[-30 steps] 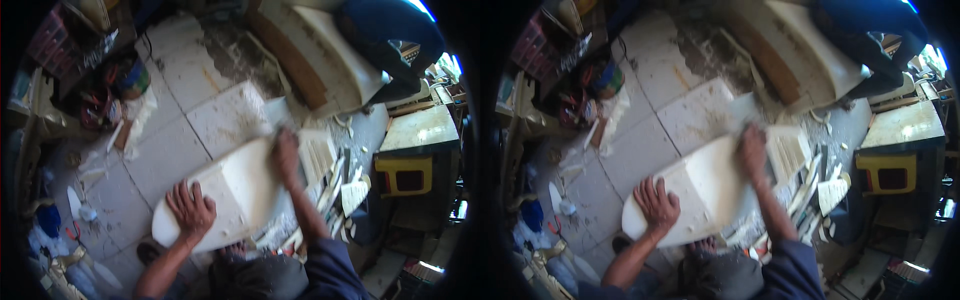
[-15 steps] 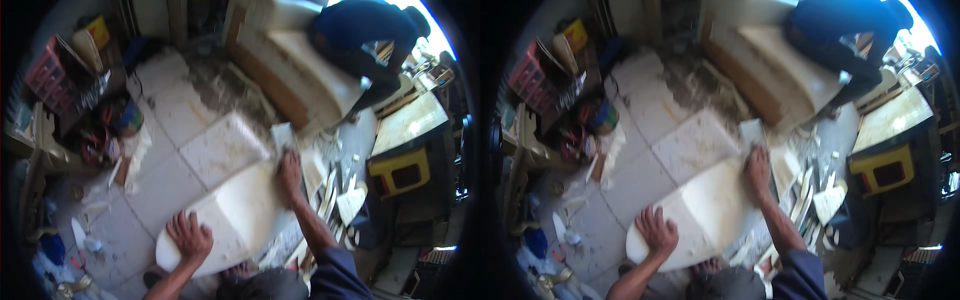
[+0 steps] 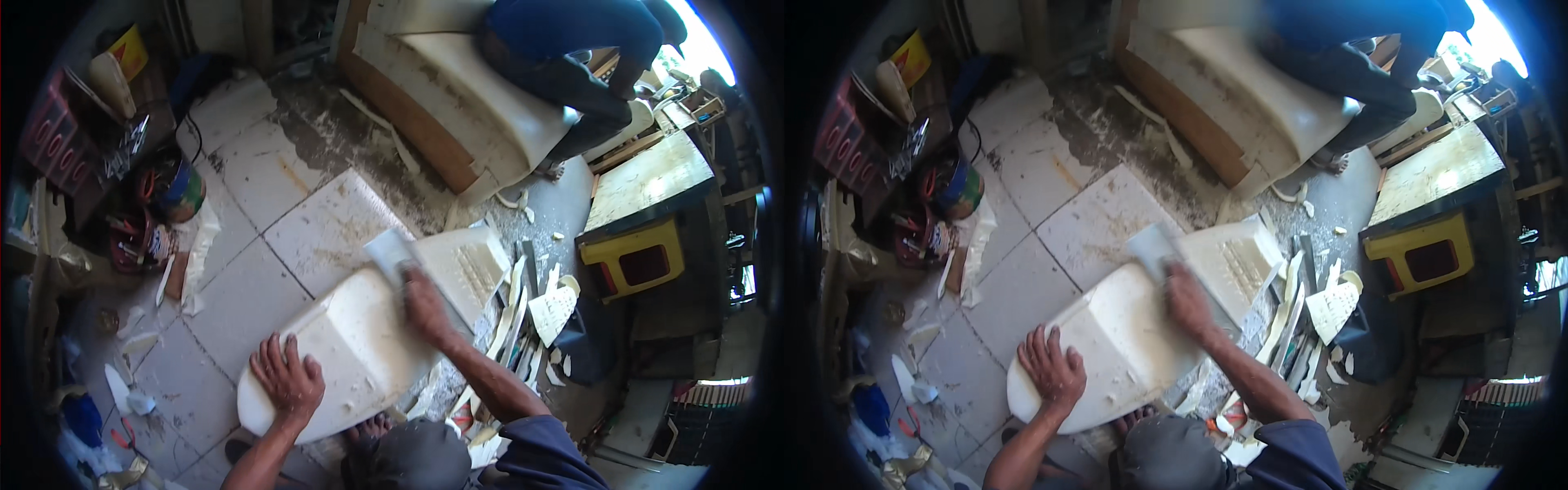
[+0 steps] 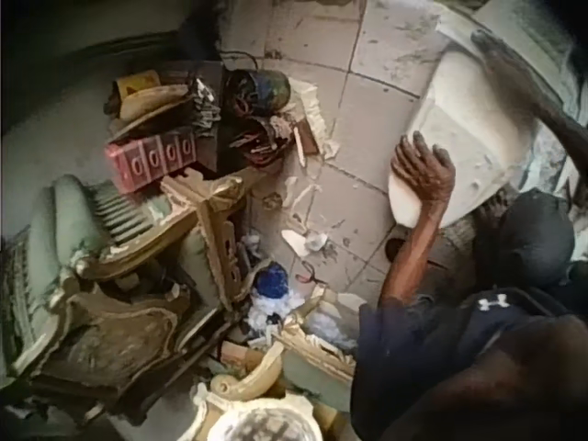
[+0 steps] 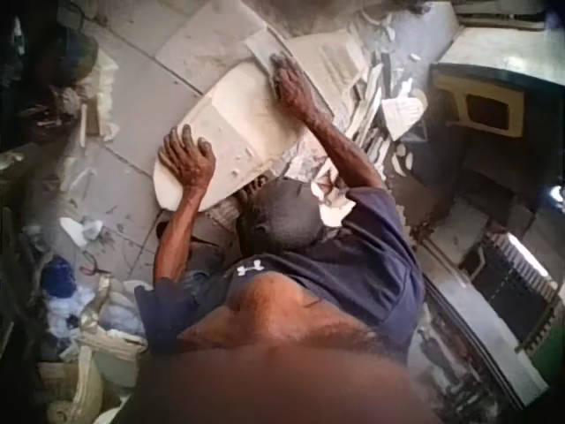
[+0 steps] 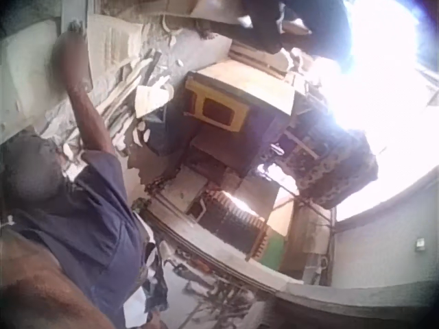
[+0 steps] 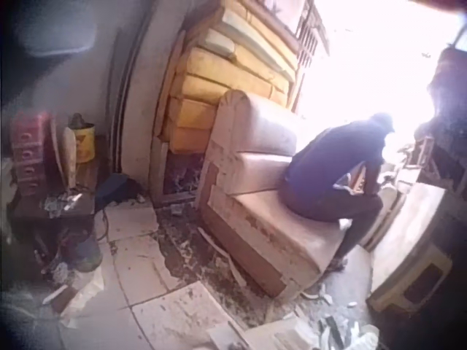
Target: The person shapes a foam cushion using a large knife and a scraper, cutting off pieces and smoothing the surface by hand.
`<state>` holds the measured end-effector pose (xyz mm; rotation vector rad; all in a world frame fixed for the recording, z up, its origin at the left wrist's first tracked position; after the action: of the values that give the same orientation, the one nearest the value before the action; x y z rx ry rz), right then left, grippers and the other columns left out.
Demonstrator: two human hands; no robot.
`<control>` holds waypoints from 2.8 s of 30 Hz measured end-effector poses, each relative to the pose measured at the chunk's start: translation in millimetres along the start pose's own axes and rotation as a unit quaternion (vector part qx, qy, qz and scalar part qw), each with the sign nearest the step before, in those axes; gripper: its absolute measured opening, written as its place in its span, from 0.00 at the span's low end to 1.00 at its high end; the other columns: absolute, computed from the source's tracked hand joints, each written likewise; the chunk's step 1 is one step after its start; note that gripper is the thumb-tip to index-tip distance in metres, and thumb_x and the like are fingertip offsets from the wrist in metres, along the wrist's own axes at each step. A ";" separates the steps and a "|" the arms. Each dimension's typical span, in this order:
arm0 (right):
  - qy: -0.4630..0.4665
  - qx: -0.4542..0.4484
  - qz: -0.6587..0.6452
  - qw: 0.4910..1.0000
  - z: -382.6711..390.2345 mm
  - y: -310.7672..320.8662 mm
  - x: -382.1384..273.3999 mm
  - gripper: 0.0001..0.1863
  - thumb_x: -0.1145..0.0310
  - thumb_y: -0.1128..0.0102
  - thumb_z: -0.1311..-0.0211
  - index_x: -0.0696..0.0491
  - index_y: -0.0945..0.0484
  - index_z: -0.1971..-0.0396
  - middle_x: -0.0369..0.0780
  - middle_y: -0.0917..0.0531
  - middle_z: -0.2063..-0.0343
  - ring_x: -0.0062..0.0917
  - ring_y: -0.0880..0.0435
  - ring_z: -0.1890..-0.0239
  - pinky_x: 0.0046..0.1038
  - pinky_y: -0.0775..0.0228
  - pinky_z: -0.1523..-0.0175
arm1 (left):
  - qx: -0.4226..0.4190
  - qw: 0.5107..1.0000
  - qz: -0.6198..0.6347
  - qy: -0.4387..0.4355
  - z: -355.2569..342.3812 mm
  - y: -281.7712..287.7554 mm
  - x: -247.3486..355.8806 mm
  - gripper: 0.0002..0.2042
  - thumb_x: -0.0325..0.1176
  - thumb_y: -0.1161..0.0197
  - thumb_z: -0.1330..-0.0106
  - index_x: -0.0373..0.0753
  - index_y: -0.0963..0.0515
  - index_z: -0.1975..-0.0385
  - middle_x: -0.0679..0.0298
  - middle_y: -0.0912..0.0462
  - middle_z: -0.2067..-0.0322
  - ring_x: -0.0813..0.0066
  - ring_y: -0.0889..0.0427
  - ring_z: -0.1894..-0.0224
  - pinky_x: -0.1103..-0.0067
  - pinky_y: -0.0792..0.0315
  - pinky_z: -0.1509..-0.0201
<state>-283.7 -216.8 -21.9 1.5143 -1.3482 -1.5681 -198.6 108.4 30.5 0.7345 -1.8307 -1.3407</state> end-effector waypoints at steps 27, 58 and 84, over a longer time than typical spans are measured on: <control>-0.060 -0.027 0.036 0.997 52.4 16.3 47.0 0.24 0.74 0.51 0.29 0.66 0.33 0.35 0.56 0.23 0.41 0.50 0.28 0.31 0.42 0.30 0.32 | 0.008 1.000 -0.012 -0.012 -2.3 -7.3 8.1 0.23 0.37 0.43 0.34 0.34 0.27 0.41 0.45 0.30 0.39 0.43 0.33 0.33 0.43 0.49 0.26; -0.064 0.009 -0.112 0.992 76.5 -53.6 -107.5 0.33 0.74 0.48 0.35 0.65 0.39 0.29 0.58 0.39 0.26 0.51 0.41 0.23 0.44 0.53 0.20 | 0.026 0.999 -0.030 -0.010 5.4 -8.3 4.7 0.23 0.38 0.42 0.35 0.35 0.27 0.42 0.44 0.28 0.40 0.43 0.31 0.35 0.42 0.48 0.27; -0.133 -0.110 -0.058 0.983 35.1 -39.8 -90.9 0.30 0.55 0.64 0.16 0.58 0.40 0.25 0.50 0.36 0.26 0.39 0.46 0.21 0.36 0.61 0.18 | 0.034 0.993 0.108 0.019 5.2 -11.3 -0.6 0.22 0.38 0.39 0.36 0.33 0.25 0.45 0.39 0.28 0.41 0.41 0.31 0.34 0.37 0.48 0.28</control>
<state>-289.9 -111.9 -29.3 1.3027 -1.1928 -1.9805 -202.3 108.4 18.7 0.5734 -1.8752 -1.1214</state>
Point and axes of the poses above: each hand's wrist, its own z-axis away from the middle knuckle, its own y-axis out of the back of the hand, x = y × z, the point moved 1 cm from there along -z, towards the middle knuckle
